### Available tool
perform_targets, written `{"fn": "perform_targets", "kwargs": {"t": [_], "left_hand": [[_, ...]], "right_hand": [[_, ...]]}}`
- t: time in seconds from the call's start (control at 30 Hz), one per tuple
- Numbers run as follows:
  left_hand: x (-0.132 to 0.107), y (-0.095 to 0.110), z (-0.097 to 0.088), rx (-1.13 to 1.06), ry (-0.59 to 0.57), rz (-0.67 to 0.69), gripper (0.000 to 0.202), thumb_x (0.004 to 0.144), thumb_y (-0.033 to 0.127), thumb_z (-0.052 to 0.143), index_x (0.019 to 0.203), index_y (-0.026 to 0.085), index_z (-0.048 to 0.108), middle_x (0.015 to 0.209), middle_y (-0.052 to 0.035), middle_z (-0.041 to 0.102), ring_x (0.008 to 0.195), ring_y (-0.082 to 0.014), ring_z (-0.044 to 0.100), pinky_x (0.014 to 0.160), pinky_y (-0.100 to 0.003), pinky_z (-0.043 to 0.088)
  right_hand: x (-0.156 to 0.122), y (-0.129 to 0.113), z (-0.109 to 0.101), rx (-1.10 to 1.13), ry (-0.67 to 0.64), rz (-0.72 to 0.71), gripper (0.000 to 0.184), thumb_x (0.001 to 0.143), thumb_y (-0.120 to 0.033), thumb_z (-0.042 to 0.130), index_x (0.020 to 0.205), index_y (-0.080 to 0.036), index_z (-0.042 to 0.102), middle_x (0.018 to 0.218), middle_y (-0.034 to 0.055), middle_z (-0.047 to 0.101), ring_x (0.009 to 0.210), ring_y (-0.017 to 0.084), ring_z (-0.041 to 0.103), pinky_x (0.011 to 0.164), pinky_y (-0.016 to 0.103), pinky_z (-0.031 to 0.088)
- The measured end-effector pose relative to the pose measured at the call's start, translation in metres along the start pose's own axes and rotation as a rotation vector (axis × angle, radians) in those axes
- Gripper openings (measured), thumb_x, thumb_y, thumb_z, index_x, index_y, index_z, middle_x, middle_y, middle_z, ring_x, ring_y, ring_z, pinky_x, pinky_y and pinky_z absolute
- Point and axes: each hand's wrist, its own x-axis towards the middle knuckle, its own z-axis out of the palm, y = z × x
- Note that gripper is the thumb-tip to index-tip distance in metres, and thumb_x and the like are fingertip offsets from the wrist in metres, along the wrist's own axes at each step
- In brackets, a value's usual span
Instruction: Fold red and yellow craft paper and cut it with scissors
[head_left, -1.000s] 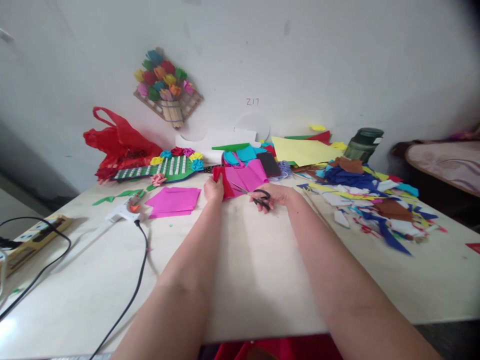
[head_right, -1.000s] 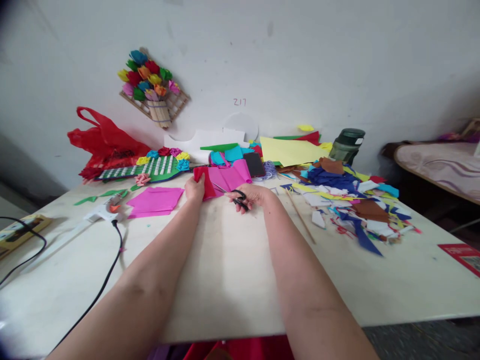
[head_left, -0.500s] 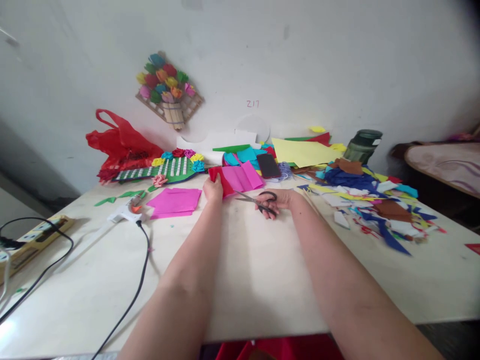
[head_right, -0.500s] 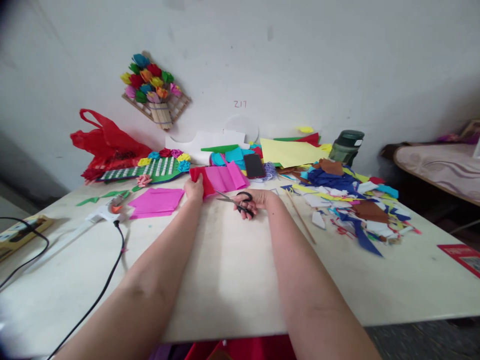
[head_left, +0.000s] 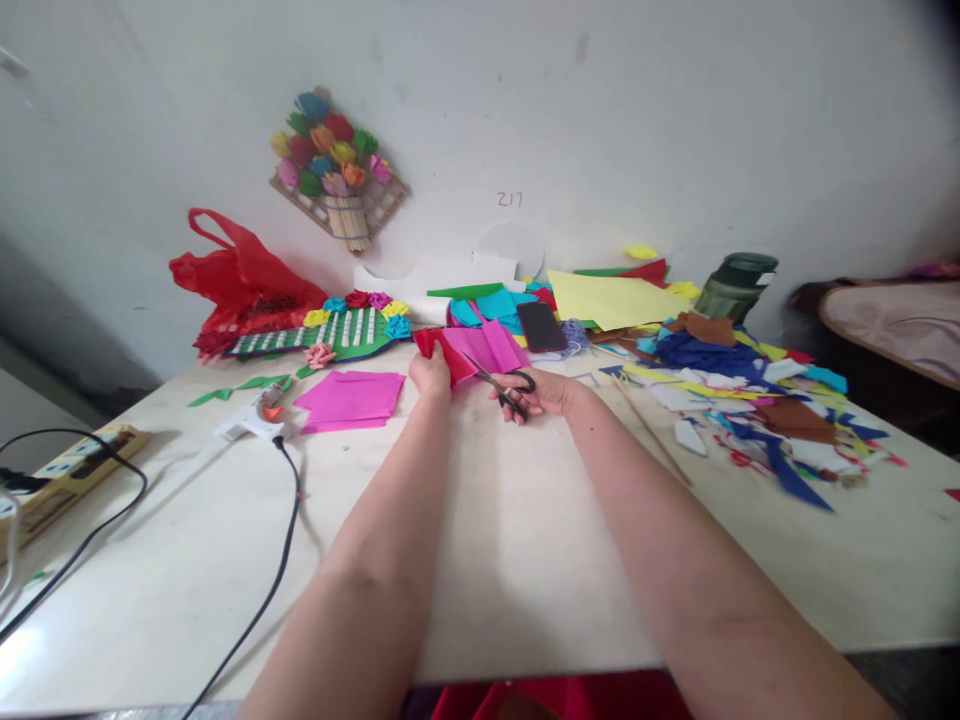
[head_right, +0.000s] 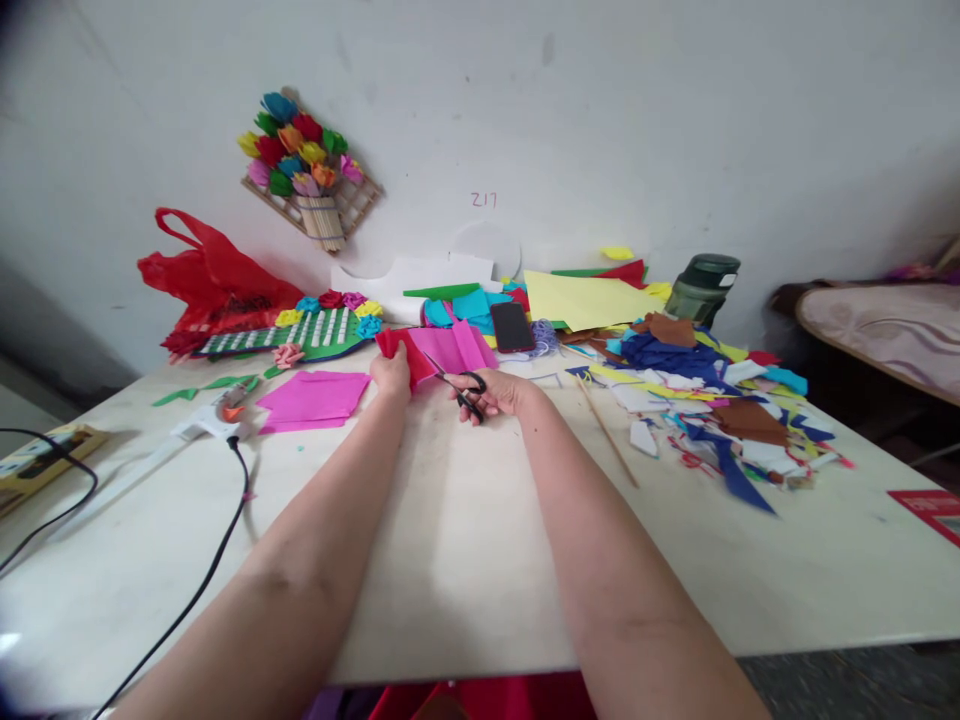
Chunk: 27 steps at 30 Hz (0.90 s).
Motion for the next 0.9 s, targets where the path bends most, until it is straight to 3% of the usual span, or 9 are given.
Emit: {"fn": "perform_targets", "kwargs": {"t": [0.33,0.57,0.9], "left_hand": [[0.003,-0.003,0.001,-0.037,0.028,-0.01,0.037,0.08,0.04,0.046,0.099,0.012,0.062,0.086,-0.0106,0.066,0.082,-0.0212,0.062,0.067,-0.027,0.046],[0.001,-0.002,0.003,-0.158,0.104,-0.014,0.031,0.076,0.039,0.051,0.085,0.013,0.063,0.078,-0.0093,0.065,0.073,-0.0211,0.062,0.065,-0.029,0.046],[0.006,-0.007,0.006,-0.184,0.124,0.006,0.031,0.075,0.04,0.052,0.086,0.014,0.063,0.08,-0.0087,0.065,0.08,-0.0218,0.062,0.071,-0.031,0.046]], "right_hand": [[0.001,-0.002,0.01,-0.003,0.055,-0.052,0.049,0.076,-0.058,0.053,0.091,-0.012,0.056,0.055,0.0026,0.059,0.042,0.01,0.056,0.028,0.014,0.025],[0.004,0.0,0.012,-0.005,0.078,-0.036,0.053,0.073,-0.064,0.052,0.092,-0.015,0.055,0.054,0.0001,0.056,0.047,0.012,0.058,0.03,0.016,0.034],[0.008,0.003,0.01,0.032,0.062,-0.051,0.052,0.073,-0.063,0.052,0.092,-0.015,0.055,0.058,-0.0001,0.056,0.046,0.01,0.055,0.032,0.016,0.036]]}}
